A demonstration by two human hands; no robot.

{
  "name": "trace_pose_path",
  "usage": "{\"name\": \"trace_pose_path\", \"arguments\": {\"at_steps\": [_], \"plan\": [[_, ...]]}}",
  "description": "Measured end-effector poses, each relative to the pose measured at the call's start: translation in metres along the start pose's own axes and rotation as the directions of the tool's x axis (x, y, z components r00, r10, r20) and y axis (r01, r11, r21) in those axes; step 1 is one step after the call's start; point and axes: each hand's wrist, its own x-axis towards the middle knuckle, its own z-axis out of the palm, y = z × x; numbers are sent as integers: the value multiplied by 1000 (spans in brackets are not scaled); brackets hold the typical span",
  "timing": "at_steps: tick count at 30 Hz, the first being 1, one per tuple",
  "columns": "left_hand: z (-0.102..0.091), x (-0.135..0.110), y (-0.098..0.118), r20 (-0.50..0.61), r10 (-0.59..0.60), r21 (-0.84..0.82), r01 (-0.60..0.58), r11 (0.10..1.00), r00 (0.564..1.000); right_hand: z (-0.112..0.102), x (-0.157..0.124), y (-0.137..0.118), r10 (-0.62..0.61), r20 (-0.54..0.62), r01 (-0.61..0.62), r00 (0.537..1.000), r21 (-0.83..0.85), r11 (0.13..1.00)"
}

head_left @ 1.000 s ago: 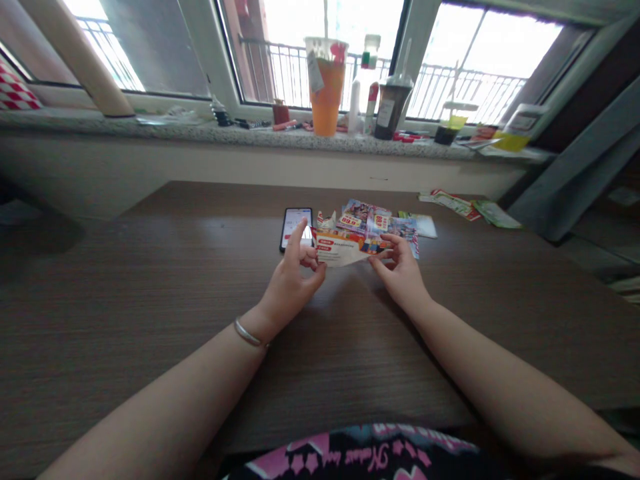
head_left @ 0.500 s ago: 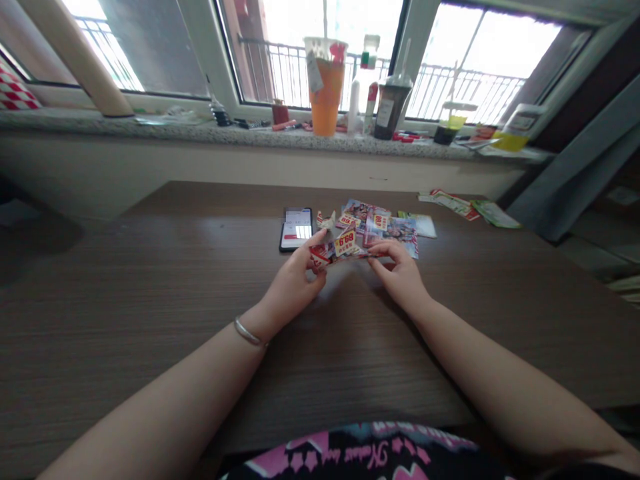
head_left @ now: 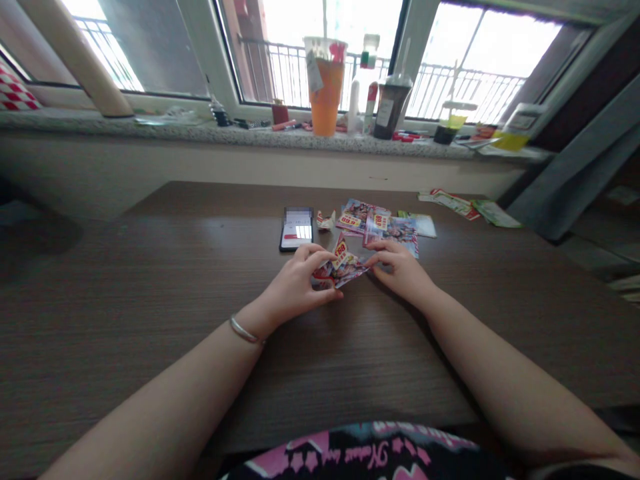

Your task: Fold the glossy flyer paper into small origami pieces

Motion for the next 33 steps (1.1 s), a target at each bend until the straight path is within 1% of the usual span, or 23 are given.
{"name": "trace_pose_path", "arguments": {"at_steps": [3, 5, 7, 10, 14, 17, 20, 26, 28, 33], "plan": [[-4, 1, 0, 42, 40, -5, -40, 999, 998, -2, -1, 1, -71, 77, 78, 995, -94, 992], [-5, 1, 0, 56, 47, 8, -48, 999, 997, -4, -2, 2, -85, 122, 103, 989, -156, 982], [-3, 1, 0, 46, 44, 25, -45, 999, 998, -5, -3, 1, -78, 149, 107, 986, -193, 975], [0, 0, -2, 31, 56, 39, -57, 998, 998, -6, -3, -1, -73, 189, 107, 979, -175, 979], [1, 0, -3, 65, 83, 39, -85, 996, 994, -8, -2, -5, -118, 260, 150, 958, -108, 983], [-1, 1, -3, 86, 83, 32, -87, 996, 993, -8, -1, -6, -145, 264, 165, 954, -55, 985], [-1, 1, -3, 75, 73, 31, -76, 997, 994, -8, -1, -8, -162, 269, 172, 949, -15, 985], [0, 2, -2, 48, -4, 51, 1, 999, 999, -7, -1, -9, -195, 330, 215, 924, -26, 976], [0, 2, -3, 47, -16, 48, 14, 999, 999, -7, -1, -9, -189, 346, 212, 919, -29, 977], [3, 2, -5, 74, -11, -11, 12, 1000, 997, -4, -1, -11, -140, 302, 171, 943, -77, 982]]}}
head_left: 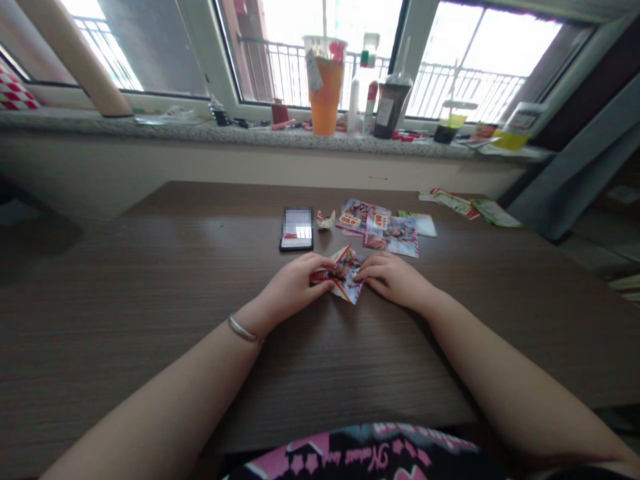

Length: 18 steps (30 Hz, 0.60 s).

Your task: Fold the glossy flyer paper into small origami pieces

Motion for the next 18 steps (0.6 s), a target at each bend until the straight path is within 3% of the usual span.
{"name": "trace_pose_path", "arguments": {"at_steps": [14, 18], "plan": [[3, 0, 4, -12, -35, 1, 35, 999, 999, 7, 2, -6, 31, -4, -31, 1000, -122, 992], [3, 0, 4, -9, -16, 6, 16, 1000, 1000, 9, 3, -6, 144, -6, -144, 989, -89, 986]]}}
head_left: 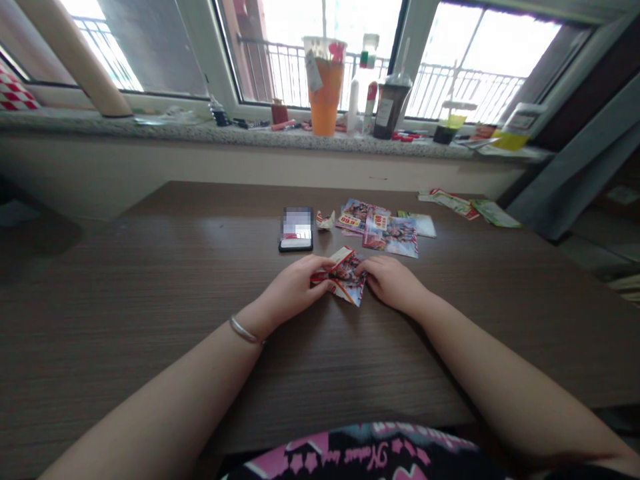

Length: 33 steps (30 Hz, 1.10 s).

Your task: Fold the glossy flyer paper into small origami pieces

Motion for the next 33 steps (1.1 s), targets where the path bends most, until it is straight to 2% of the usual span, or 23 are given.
{"name": "trace_pose_path", "arguments": {"at_steps": [4, 11, 17, 19, 25, 33], "plan": [[-1, 0, 1, 2, 11, 6, -11, 1000, 1000, 4, 2, 1, 96, -28, -92, 995, 110, 990], [-4, -1, 4, 15, 27, -5, -27, 1000, 1000, 13, 4, 8, 48, -118, -26, 992, 177, 984], [-2, -1, 2, -25, 27, -14, -28, 1000, 999, 17, 3, 9, 162, -47, -153, 986, 168, 974], [-2, -1, 0, -30, 25, 0, -25, 1000, 999, 17, 3, 9, 152, -57, -139, 987, 183, 973], [-2, -2, -2, -70, 0, 53, 4, 999, 998, 14, 3, 10, 119, -187, -67, 975, 264, 962], [-3, -3, -3, -71, -22, 36, 24, 999, 997, 8, 3, 2, 128, -228, -46, 965, 334, 941]]}}
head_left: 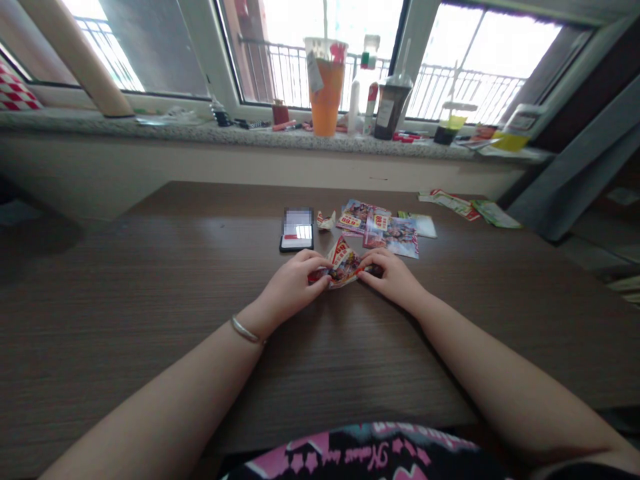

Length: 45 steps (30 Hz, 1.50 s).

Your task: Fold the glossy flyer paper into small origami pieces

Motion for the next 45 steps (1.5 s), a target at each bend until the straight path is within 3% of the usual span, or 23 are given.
{"name": "trace_pose_path", "arguments": {"at_steps": [7, 17, 25, 31, 39, 42, 45], "plan": [[-1, 0, 2, 25, -21, 7, 21, 1000, 999, 0, 0, -3, 146, 4, -146, 989, 73, 987], [0, 3, 2, 44, -11, 4, 10, 1000, 999, -3, -1, -11, -60, 37, 62, 998, -60, 996], [1, 2, 1, 59, -16, -13, 17, 1000, 998, -2, -1, -10, 64, 90, -59, 994, -58, 997], [2, 2, 0, 50, 1, -21, 0, 1000, 999, -2, -1, -9, 74, 97, -71, 993, -37, 997], [4, 5, 0, -66, -184, -66, 180, 981, 981, 0, 0, -7, 115, 105, -110, 988, -47, 993], [5, 5, -2, -88, -291, -154, 275, 949, 953, 0, 0, -6, 166, 88, -160, 982, -75, 984], [7, 6, -3, -111, -332, -293, 288, 912, 937, 1, -1, -3, 208, 72, -202, 976, -79, 976]]}}
